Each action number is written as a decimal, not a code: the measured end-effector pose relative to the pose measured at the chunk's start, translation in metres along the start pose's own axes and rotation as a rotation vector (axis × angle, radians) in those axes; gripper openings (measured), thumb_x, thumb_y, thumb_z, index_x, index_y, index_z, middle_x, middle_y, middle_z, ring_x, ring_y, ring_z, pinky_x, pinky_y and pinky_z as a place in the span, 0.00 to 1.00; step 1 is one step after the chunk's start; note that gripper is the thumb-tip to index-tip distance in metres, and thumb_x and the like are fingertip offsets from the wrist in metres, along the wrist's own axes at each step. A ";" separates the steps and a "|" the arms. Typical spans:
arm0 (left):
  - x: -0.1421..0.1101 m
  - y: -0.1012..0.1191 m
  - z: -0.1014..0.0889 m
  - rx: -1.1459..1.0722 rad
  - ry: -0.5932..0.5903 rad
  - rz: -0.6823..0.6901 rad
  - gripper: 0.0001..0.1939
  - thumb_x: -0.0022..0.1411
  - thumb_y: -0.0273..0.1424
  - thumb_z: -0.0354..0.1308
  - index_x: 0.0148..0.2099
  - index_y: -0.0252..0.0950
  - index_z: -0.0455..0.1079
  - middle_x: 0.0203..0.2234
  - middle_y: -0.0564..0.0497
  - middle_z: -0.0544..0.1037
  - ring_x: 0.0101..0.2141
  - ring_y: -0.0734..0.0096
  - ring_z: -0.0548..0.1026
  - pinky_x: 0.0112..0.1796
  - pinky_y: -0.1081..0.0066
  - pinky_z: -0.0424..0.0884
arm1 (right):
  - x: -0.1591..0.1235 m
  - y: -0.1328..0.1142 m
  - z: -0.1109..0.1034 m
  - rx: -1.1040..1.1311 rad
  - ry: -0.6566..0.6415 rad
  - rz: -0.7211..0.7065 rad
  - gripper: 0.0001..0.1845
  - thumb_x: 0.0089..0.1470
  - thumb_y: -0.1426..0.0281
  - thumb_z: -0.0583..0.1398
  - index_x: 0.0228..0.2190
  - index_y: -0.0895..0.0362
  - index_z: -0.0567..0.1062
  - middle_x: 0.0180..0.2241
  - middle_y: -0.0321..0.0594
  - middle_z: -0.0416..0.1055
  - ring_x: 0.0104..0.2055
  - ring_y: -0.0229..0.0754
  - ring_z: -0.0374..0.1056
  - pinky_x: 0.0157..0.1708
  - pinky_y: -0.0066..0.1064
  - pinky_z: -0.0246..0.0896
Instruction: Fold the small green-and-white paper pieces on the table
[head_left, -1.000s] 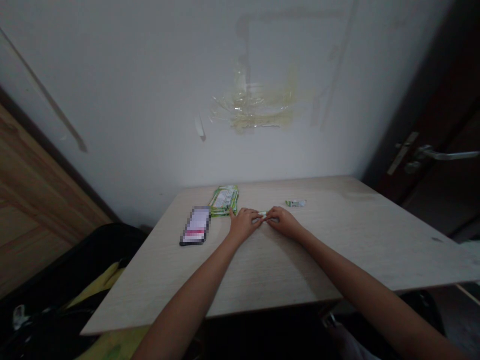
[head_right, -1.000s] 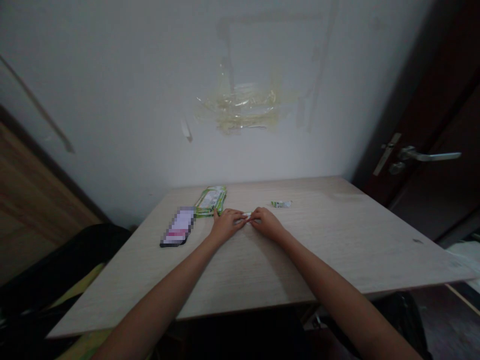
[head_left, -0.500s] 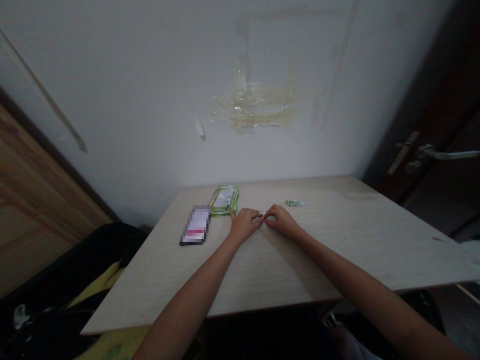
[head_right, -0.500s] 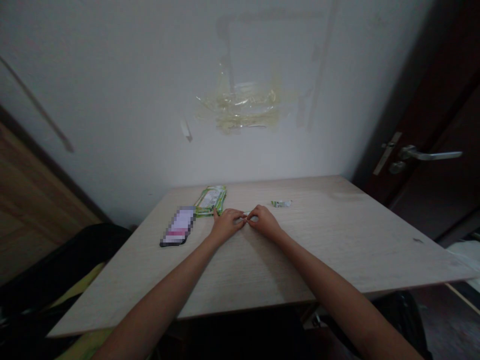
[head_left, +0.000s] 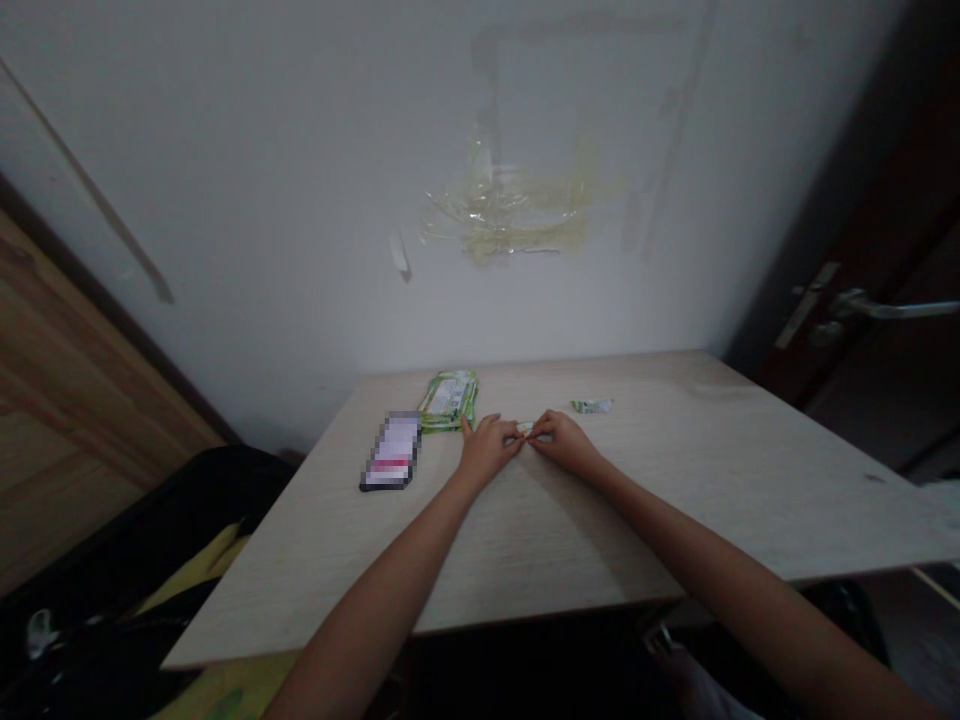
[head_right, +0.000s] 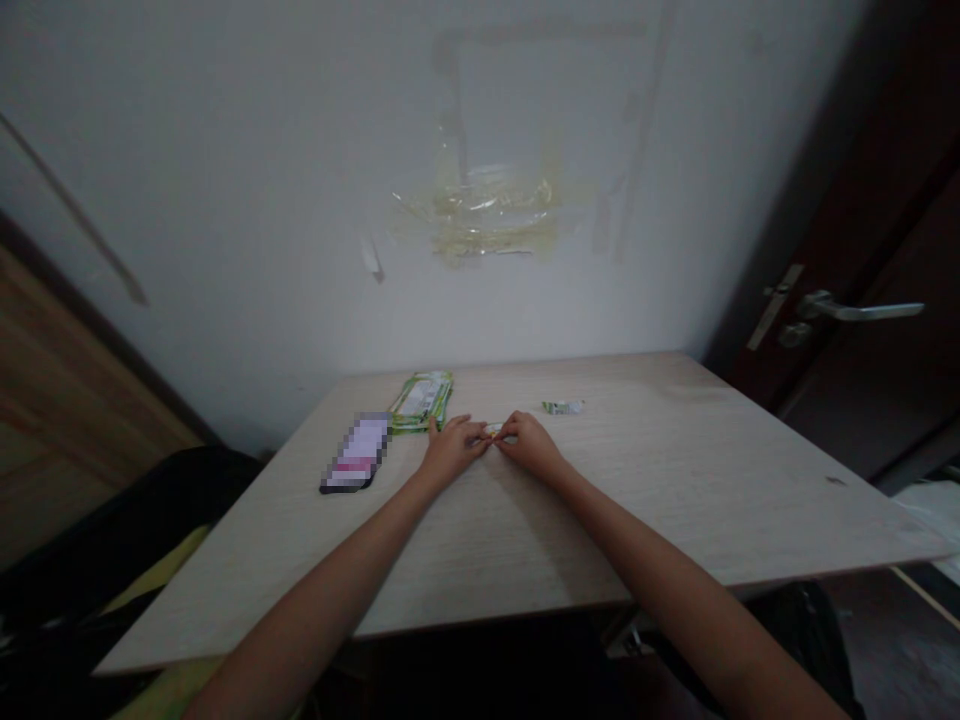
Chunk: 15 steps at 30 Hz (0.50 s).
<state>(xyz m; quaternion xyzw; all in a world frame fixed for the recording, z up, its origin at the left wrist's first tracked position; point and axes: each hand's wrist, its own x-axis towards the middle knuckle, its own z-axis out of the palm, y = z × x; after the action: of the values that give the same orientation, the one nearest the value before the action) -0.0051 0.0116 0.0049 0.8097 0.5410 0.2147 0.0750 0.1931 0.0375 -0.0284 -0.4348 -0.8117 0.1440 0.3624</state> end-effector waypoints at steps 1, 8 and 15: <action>0.000 0.000 -0.001 0.013 -0.007 0.001 0.11 0.65 0.43 0.56 0.45 0.51 0.77 0.54 0.54 0.77 0.62 0.53 0.64 0.61 0.32 0.32 | 0.000 0.000 -0.001 -0.006 -0.008 0.002 0.06 0.52 0.72 0.66 0.33 0.53 0.84 0.35 0.41 0.74 0.39 0.41 0.70 0.45 0.32 0.64; -0.002 -0.001 -0.002 0.055 0.001 0.040 0.11 0.66 0.44 0.55 0.47 0.53 0.76 0.54 0.55 0.77 0.61 0.54 0.65 0.61 0.32 0.30 | -0.003 -0.004 -0.010 -0.007 -0.037 -0.028 0.07 0.55 0.71 0.64 0.35 0.53 0.83 0.37 0.41 0.77 0.42 0.43 0.72 0.47 0.34 0.64; -0.002 0.000 -0.002 0.061 -0.007 0.032 0.12 0.65 0.43 0.56 0.47 0.53 0.76 0.54 0.54 0.77 0.60 0.55 0.66 0.62 0.35 0.33 | -0.003 -0.008 -0.016 -0.032 -0.056 0.000 0.11 0.55 0.75 0.61 0.38 0.55 0.82 0.39 0.43 0.79 0.43 0.43 0.73 0.48 0.35 0.65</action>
<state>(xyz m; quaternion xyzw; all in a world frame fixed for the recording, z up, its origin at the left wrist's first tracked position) -0.0066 0.0095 0.0064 0.8208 0.5341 0.1967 0.0488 0.2014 0.0292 -0.0143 -0.4364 -0.8237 0.1431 0.3326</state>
